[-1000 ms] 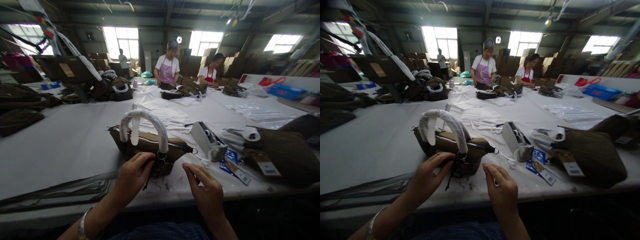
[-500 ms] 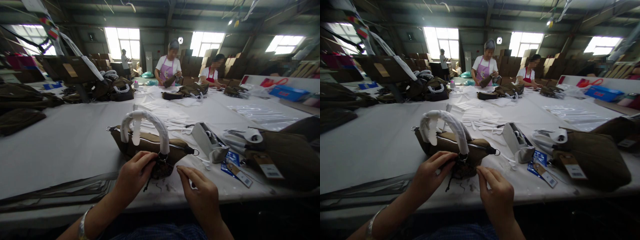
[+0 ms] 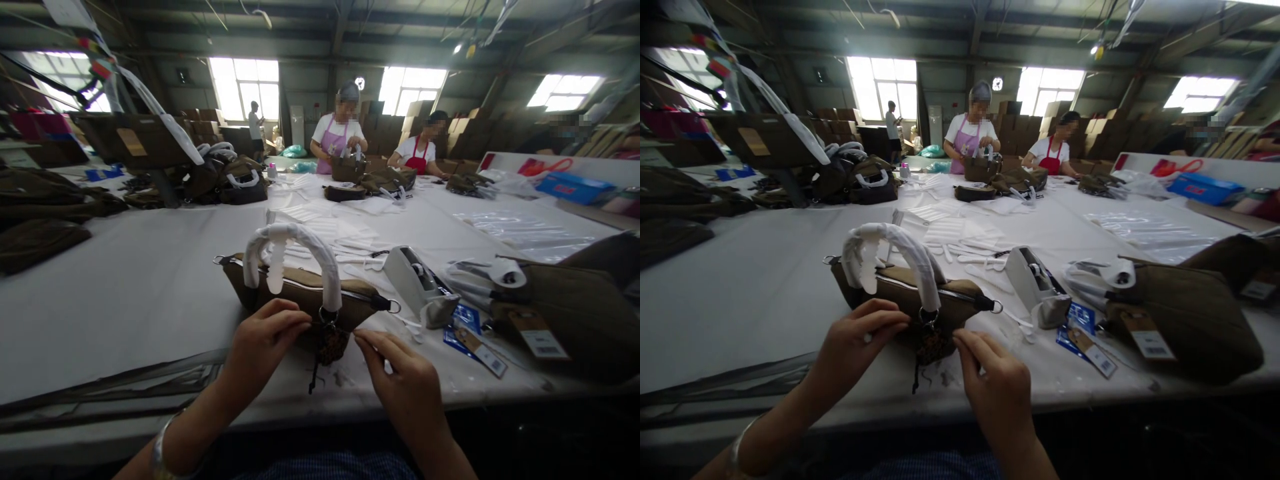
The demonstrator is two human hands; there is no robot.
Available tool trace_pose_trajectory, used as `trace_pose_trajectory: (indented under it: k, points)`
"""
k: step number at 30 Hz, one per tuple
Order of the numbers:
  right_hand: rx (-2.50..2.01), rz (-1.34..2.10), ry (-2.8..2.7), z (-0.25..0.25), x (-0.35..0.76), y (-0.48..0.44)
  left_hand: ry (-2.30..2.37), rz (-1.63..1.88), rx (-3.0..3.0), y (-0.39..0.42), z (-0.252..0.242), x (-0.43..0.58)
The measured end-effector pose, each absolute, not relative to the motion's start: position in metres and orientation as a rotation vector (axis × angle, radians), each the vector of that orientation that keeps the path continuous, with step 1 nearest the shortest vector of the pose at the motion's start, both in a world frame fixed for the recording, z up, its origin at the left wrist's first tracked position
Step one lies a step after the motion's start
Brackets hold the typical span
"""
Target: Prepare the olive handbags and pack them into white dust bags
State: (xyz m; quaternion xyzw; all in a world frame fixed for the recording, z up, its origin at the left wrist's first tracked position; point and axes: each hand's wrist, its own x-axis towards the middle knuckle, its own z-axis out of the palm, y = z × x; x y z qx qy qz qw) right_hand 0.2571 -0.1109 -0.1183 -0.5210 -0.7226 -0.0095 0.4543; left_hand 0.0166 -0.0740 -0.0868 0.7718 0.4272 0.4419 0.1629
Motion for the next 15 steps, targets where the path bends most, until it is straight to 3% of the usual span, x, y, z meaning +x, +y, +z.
trace_pose_trajectory:
  k: [4,6,11,15]
  points:
    - [-1.375,0.112,-1.61,-0.123,0.278,-0.121,1.15,1.342,1.835,-0.076,-0.076,0.008]
    - [-1.395,0.352,-1.455,-0.122,0.282,-0.125,1.091,1.321,1.683,-0.077,-0.073,0.01]
    - [-0.926,1.132,-0.966,-0.111,0.273,-0.125,0.939,1.171,1.363,-0.082,-0.069,0.026]
    - [-0.783,1.297,-0.822,-0.109,0.259,-0.12,0.888,1.175,1.376,-0.084,-0.068,0.04]
